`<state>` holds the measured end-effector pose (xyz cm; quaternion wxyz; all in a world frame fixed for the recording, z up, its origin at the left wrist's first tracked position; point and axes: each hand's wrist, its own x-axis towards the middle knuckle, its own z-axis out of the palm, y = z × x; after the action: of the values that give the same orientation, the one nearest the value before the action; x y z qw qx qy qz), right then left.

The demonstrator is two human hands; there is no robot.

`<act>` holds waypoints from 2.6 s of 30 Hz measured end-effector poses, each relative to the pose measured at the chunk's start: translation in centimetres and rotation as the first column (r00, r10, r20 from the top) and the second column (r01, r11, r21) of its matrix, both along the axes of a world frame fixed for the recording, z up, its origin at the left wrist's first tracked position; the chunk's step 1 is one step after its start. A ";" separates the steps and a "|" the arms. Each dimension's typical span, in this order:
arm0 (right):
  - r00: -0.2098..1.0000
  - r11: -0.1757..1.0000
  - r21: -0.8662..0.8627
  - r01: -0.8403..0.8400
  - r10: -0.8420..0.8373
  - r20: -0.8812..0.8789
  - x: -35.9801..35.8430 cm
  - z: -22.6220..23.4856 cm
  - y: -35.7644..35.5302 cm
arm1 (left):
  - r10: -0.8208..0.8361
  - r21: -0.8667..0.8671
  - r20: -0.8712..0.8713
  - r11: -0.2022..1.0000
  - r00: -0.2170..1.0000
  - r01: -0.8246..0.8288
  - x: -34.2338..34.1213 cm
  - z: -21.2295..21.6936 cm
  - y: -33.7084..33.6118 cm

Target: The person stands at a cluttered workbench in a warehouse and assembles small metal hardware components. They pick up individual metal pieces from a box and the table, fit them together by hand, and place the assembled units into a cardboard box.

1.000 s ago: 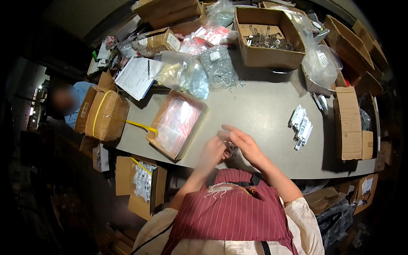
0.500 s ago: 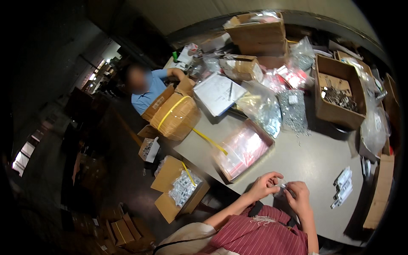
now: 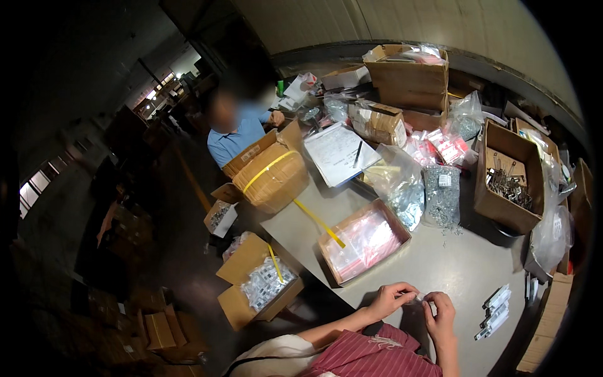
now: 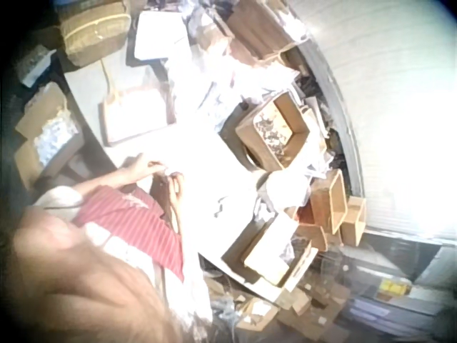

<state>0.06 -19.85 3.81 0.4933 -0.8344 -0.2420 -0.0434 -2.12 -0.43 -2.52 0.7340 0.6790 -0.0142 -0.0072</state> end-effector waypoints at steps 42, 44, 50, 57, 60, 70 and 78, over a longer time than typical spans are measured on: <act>0.976 0.994 -0.109 -0.015 0.038 0.214 -0.8 3.9 -1.4 | 0.263 -0.042 0.239 0.965 0.935 -0.261 2.1 9.3 4.1; 0.993 0.994 -0.099 0.048 -0.037 0.112 -1.3 2.1 -2.4 | 0.205 0.059 0.176 0.974 0.963 -0.218 3.0 9.2 5.9; 0.952 0.986 -0.160 -0.036 0.083 0.296 0.0 3.9 -0.3 | -0.271 0.349 0.332 0.925 0.904 0.149 1.3 9.5 1.4; 0.970 0.990 -0.138 -0.021 0.053 0.236 -0.5 3.3 0.0 | -0.206 0.365 0.248 0.925 0.946 0.106 0.6 8.8 -0.1; 0.976 0.990 -0.136 -0.032 0.061 0.208 -0.7 3.7 0.1 | -0.130 0.310 0.283 0.950 0.950 0.037 0.4 8.7 0.3; 0.970 0.993 -0.092 -0.070 0.089 0.224 -0.2 3.4 -0.5 | -0.064 -0.114 0.104 0.991 0.993 0.076 0.5 6.2 1.2; 0.990 1.000 0.017 0.004 -0.006 0.140 -0.3 3.5 -1.0 | -0.170 -0.407 -0.053 0.904 0.984 0.135 0.7 5.4 1.5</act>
<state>-0.24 -20.82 7.35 0.4819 -0.8258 -0.2734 -0.1051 -1.38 1.05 2.86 0.8547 0.5098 -0.0365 -0.0911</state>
